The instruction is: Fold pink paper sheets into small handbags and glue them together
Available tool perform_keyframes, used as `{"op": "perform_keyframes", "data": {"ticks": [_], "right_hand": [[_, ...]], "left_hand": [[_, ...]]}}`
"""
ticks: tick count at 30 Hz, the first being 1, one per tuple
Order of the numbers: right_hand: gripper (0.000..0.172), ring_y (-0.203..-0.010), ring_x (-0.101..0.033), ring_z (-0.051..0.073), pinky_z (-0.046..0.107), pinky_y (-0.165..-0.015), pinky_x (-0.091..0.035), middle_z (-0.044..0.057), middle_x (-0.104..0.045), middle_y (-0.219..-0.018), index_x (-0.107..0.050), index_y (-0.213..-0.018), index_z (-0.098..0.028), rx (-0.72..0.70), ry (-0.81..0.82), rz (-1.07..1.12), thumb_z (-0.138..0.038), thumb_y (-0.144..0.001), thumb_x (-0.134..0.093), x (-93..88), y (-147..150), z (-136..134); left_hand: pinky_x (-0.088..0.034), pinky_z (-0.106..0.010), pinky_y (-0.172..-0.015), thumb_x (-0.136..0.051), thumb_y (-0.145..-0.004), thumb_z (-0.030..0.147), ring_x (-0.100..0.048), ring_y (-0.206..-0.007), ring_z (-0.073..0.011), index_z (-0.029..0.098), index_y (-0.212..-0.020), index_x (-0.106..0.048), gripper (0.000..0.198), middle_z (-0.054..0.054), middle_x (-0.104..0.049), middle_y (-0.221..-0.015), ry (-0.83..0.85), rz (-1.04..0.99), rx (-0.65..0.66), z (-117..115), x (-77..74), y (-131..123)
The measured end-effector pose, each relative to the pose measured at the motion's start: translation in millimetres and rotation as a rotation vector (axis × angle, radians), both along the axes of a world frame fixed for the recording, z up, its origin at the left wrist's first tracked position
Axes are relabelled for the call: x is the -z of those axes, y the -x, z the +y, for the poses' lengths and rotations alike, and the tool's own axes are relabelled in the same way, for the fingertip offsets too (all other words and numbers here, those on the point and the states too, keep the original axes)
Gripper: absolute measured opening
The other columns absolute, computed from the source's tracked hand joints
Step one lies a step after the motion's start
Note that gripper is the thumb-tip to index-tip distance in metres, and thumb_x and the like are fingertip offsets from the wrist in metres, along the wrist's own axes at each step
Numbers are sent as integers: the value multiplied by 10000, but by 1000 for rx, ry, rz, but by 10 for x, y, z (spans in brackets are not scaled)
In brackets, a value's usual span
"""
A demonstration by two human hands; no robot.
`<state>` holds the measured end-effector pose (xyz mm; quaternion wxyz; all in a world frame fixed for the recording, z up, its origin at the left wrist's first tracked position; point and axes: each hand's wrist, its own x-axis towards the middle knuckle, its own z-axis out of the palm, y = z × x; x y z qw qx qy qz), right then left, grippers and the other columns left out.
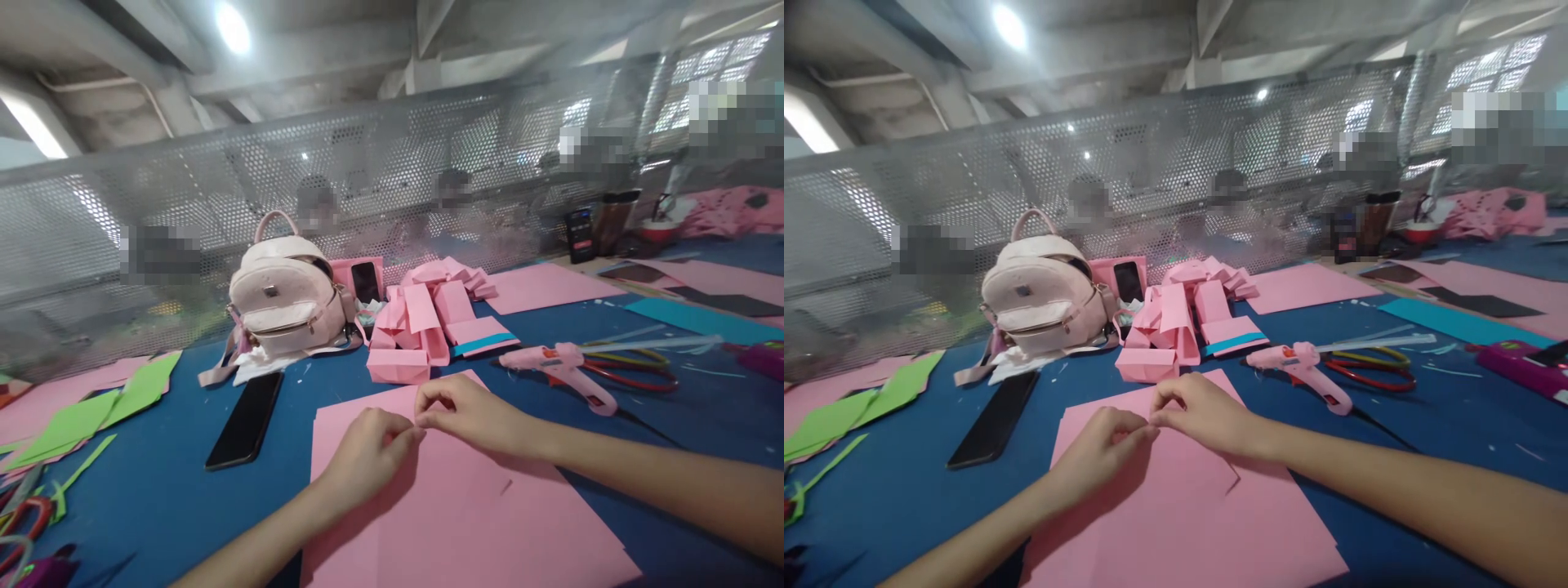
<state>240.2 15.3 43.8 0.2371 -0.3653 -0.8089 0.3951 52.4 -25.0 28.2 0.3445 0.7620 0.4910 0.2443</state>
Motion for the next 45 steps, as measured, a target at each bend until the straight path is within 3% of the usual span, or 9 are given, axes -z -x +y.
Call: {"op": "perform_keyframes", "data": {"ticks": [4, 8, 14, 21, 26, 31, 37, 45], "right_hand": [[133, -630, -480, 120, 232, -586, -349, -34, -569, -640, -619, -668, -168, 4, -14, 35, -193, -798, -629, -48, -47, -101], [159, -593, -525, 117, 221, -553, -387, -27, -570, -619, -585, -661, -168, 12, 1, 84, -193, -816, -612, -19, -128, -89], [229, -551, -598, 139, 232, -508, -454, 0, -608, -665, -583, -773, -171, 111, 113, 184, -358, -901, -558, 84, -247, -1], [200, -634, -408, 112, 221, -567, -299, -49, -462, -655, -503, -689, -180, 0, 63, 102, -233, -864, -584, 27, -124, -121], [221, -661, -412, 125, 235, -589, -294, -48, -465, -670, -492, -683, -185, -7, 93, 114, -259, -860, -602, 45, -109, -96], [210, -685, -426, 140, 243, -616, -320, -37, -480, -688, -502, -689, -187, -31, 194, 195, -277, -823, -638, 110, -130, -49], [232, -667, -406, 131, 248, -619, -308, -44, -463, -683, -483, -662, -187, 23, 204, 275, -260, -813, -643, 72, -200, 6], [317, -672, -447, 138, 260, -639, -328, -40, -482, -689, -492, -686, -191, 14, 148, 319, -397, -820, -692, 123, -355, 145]], "left_hand": [[-268, -260, -561, -505, -894, 397, -344, -584, -123, 181, -535, -466, 421, 33, -357, -554, -30, -15, -35, -117, 3, 43], [-342, -246, -589, -551, -854, 437, -431, -626, -148, 183, -575, -555, 377, 2, -478, -575, -50, -28, -119, -271, 35, 137], [-335, -254, -570, -552, -831, 521, -382, -605, -151, 206, -539, -462, 440, 13, -365, -545, 27, -61, -109, -256, 71, 158], [-213, -266, -571, -449, -915, 424, -251, -616, -118, 206, -585, -287, 427, 40, -231, -622, 107, -100, 32, -69, 16, 9], [-217, -259, -575, -427, -926, 371, -277, -637, -118, 201, -611, -324, 372, 37, -276, -641, 103, -173, 13, -75, -34, -56], [-220, -262, -558, -452, -905, 398, -267, -606, -117, 188, -531, -351, 441, 38, -260, -587, 51, -133, 1, -97, -54, -60], [-383, -251, -609, -530, -873, 441, -438, -623, -148, 164, -534, -599, 444, -9, -550, -579, -4, -124, -109, -194, -53, 60], [-414, -272, -661, -446, -940, 470, -418, -581, -131, 177, -477, -426, 548, 6, -400, -525, 60, -96, -59, -466, -89, 334]]}}
